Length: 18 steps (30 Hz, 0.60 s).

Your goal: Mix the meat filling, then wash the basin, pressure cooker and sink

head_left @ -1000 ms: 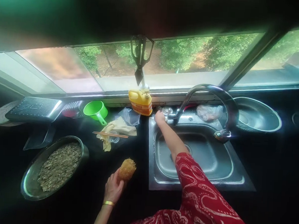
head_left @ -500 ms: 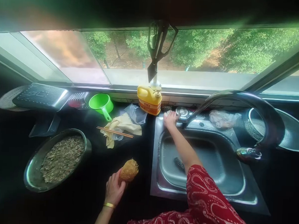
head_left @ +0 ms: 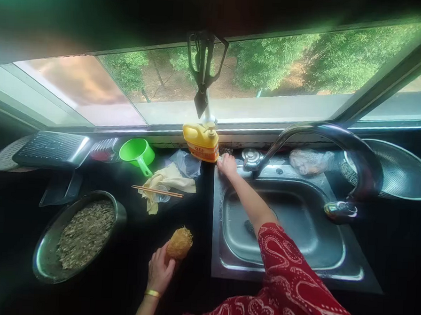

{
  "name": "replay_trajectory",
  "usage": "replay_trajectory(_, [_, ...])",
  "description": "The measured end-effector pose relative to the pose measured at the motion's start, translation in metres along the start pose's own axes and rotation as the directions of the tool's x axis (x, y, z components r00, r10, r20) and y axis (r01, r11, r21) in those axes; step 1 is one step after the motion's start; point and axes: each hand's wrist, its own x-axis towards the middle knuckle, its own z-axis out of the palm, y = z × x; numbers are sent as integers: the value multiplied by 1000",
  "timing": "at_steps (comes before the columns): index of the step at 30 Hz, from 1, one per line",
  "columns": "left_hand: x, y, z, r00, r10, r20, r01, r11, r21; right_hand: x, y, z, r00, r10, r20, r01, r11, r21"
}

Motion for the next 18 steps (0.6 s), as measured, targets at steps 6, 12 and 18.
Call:
replay_trajectory(6, [5, 5, -7, 999, -28, -32, 25, 996, -81, -16, -14, 20, 991, -110, -71, 113, 993, 39])
replay_trajectory(12, [25, -8, -33, 987, -98, -129, 69, 974, -216, -29, -5, 19, 983, -139, -121, 167, 949, 266])
replay_trajectory(18, [21, -1, -33, 973, -208, -101, 197, 975, -107, -19, 18, 5, 963, 154, -220, -104, 970, 222])
